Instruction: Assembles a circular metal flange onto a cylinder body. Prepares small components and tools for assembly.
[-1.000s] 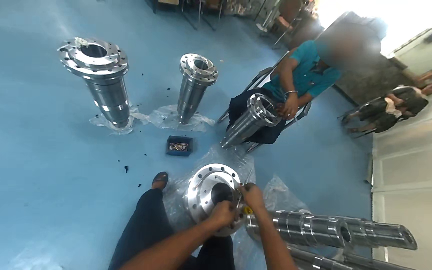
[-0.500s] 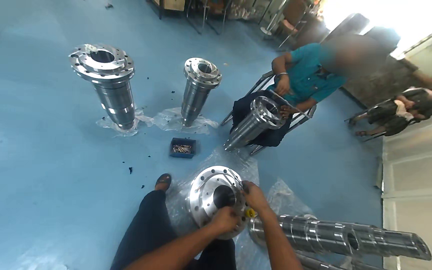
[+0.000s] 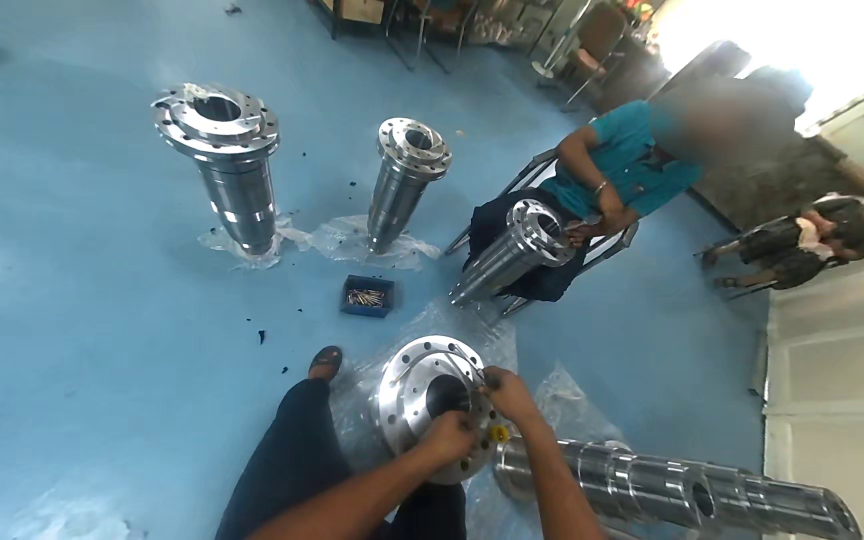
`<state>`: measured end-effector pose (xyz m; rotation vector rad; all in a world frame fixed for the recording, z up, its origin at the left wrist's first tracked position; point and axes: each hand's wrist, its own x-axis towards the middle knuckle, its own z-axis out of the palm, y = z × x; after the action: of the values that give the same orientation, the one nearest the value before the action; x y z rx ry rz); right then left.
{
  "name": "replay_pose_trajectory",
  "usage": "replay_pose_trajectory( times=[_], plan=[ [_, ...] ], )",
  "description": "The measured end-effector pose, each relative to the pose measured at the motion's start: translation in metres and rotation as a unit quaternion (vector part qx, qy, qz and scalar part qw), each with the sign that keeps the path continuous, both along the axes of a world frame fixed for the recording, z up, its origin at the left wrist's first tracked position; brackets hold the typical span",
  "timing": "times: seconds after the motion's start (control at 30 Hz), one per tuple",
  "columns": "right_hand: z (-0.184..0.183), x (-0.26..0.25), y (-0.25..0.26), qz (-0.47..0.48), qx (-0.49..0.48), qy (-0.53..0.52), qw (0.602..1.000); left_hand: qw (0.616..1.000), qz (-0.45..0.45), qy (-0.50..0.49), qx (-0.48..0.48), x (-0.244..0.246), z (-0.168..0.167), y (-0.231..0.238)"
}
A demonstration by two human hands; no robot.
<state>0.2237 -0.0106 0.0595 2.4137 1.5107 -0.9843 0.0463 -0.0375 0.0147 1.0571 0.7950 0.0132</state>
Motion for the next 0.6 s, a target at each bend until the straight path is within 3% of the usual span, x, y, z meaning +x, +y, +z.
replay_pose_trajectory(
  times=[0.37, 0.6],
  plan=[
    [-0.002, 0.009, -0.007, 0.102, 0.011, 0.01, 0.995, 0.999, 0.012, -0.034, -0.03, 0.01, 0.001, -0.007],
    [-0.001, 0.014, -0.01, 0.268, 0.041, -0.006, 0.962, 1.0, 0.009, -0.003, -0.026, 0.002, -0.008, -0.009]
  ],
)
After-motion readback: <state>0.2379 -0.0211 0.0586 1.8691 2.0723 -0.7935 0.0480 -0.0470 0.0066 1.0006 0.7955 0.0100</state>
